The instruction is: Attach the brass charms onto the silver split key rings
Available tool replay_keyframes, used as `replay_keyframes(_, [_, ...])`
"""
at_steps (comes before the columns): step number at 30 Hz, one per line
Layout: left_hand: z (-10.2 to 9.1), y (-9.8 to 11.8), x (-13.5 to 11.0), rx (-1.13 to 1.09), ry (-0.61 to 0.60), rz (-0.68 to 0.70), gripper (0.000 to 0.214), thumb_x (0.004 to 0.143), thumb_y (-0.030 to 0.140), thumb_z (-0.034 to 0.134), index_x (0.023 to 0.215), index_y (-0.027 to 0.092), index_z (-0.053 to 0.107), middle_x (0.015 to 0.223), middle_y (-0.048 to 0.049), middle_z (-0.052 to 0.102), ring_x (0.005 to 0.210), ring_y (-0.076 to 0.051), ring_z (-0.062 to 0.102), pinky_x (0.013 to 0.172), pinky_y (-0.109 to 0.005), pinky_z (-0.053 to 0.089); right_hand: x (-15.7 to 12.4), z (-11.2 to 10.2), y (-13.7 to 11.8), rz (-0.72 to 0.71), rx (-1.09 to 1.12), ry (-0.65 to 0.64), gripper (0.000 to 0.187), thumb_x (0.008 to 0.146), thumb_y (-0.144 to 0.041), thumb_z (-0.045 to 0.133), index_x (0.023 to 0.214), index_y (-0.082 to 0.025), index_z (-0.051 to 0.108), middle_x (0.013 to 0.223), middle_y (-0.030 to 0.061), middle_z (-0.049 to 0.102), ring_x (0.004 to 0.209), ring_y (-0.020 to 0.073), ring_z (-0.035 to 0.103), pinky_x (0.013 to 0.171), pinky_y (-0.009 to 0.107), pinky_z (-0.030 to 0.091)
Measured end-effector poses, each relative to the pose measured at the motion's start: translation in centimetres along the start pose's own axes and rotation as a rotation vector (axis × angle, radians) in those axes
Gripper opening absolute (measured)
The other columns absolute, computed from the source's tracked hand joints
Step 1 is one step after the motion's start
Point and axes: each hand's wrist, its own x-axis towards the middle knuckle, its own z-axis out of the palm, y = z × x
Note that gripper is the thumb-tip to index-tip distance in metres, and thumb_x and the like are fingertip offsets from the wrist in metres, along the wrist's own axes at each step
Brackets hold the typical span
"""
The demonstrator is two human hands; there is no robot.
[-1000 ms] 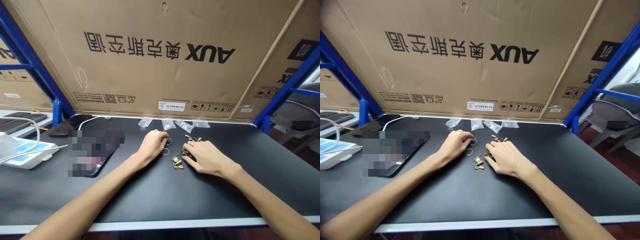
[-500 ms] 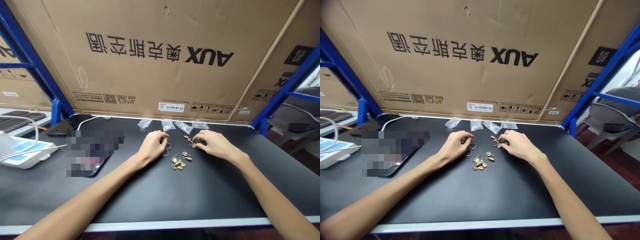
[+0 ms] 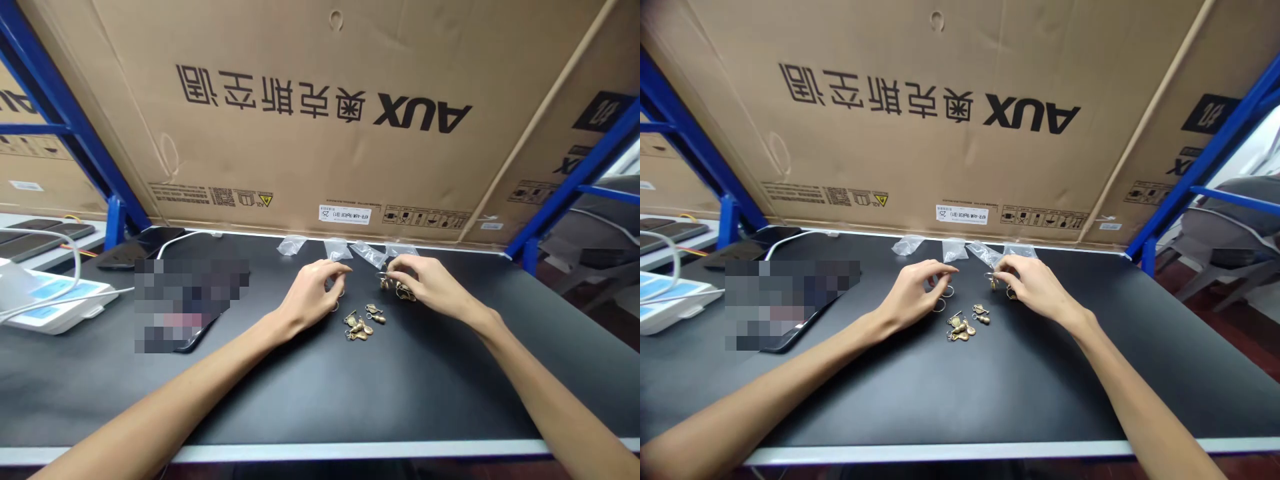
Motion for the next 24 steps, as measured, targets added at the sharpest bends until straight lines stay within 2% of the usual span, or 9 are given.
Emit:
replay_keyframes(3, [-0.2, 1.3, 0.0, -0.15, 0.037, 0.041, 0.023, 0.092, 0.023, 0.057, 0.11, 0.019, 0.07, 0.097, -0.0037, 0.069, 0.066, -0.01, 0.056, 0.063, -0.024, 0.047, -0.1, 0.3, -2.0, 0.018, 0.232, 0.055, 0.025, 0.095, -0.041, 0.052, 0.091, -0.021, 0.068, 0.095, 0.0037, 0.072, 0.084, 0.0203, 0.064, 0.076, 0.033, 0.047])
replay_keyframes(7, [-0.6, 2.6, 0.0, -0.253, 0.002, 0.05, 0.013, 0.09, 0.023, 0.062, 0.095, 0.018, 0.072, 0.086, -0.0027, 0.067, 0.073, -0.012, 0.058, 0.064, -0.024, 0.047, -0.3, 1.2, -3.6, 0.061, 0.426, 0.011, 0.026, 0.094, -0.043, 0.054, 0.094, -0.022, 0.068, 0.095, 0.004, 0.072, 0.083, 0.0203, 0.065, 0.071, 0.032, 0.05])
replay_keyframes(9, [-0.7, 2.6, 0.0, -0.254, 0.031, 0.003, 0.013, 0.091, 0.023, 0.06, 0.09, 0.017, 0.071, 0.084, -0.0025, 0.067, 0.074, -0.012, 0.059, 0.066, -0.024, 0.047, -0.4, 1.4, -3.5, 0.093, 0.439, 0.002, 0.024, 0.093, -0.041, 0.056, 0.099, -0.022, 0.07, 0.1, 0.0054, 0.073, 0.089, 0.0217, 0.067, 0.073, 0.033, 0.052])
replay_keyframes(12, [-0.8, 2.1, 0.1, -0.249, 0.096, -0.083, 0.012, 0.092, 0.022, 0.057, 0.091, 0.017, 0.067, 0.086, -0.0023, 0.068, 0.075, -0.013, 0.061, 0.066, -0.024, 0.048, -0.4, 1.4, -2.9, 0.159, 0.434, 0.089, 0.024, 0.091, -0.034, 0.057, 0.11, -0.025, 0.069, 0.11, 0.0057, 0.072, 0.1, 0.0236, 0.067, 0.08, 0.036, 0.054])
replay_keyframes(14, [-0.8, 1.9, 0.2, -0.274, 0.096, -0.119, 0.011, 0.091, 0.022, 0.056, 0.091, 0.017, 0.066, 0.085, -0.0017, 0.069, 0.074, -0.013, 0.063, 0.068, -0.025, 0.049, -0.4, 1.4, -2.8, 0.169, 0.479, 0.129, 0.027, 0.092, -0.033, 0.055, 0.114, -0.026, 0.069, 0.116, 0.0056, 0.071, 0.105, 0.0242, 0.066, 0.084, 0.038, 0.055])
replay_keyframes(17, [-0.9, 2.0, 0.2, -0.352, 0.066, -0.164, 0.011, 0.089, 0.024, 0.057, 0.09, 0.017, 0.065, 0.079, -0.0011, 0.069, 0.07, -0.013, 0.062, 0.068, -0.026, 0.05, -0.5, 1.8, -3.6, 0.117, 0.526, 0.066, 0.032, 0.094, -0.038, 0.054, 0.121, -0.027, 0.068, 0.124, 0.0056, 0.068, 0.111, 0.0242, 0.064, 0.092, 0.039, 0.053])
replay_keyframes(20, [-1.0, 2.7, 0.1, -0.442, 0.045, -0.214, 0.011, 0.086, 0.026, 0.06, 0.086, 0.016, 0.065, 0.077, -0.0016, 0.068, 0.068, -0.014, 0.063, 0.065, -0.025, 0.05, -0.6, 2.8, -4.8, 0.092, 0.526, 0.018, 0.034, 0.091, -0.04, 0.06, 0.121, -0.026, 0.068, 0.116, 0.006, 0.072, 0.103, 0.0232, 0.067, 0.092, 0.039, 0.053])
replay_keyframes(24, [-0.8, 3.5, 0.0, -0.673, -0.011, -0.342, 0.01, 0.082, 0.024, 0.064, 0.082, 0.015, 0.064, 0.075, -0.0026, 0.069, 0.067, -0.014, 0.066, 0.064, -0.024, 0.052, -0.9, 3.6, -5.9, 0.068, 0.467, 0.057, 0.026, 0.095, -0.037, 0.054, 0.104, -0.023, 0.073, 0.099, 0.0042, 0.075, 0.091, 0.0206, 0.069, 0.086, 0.035, 0.052])
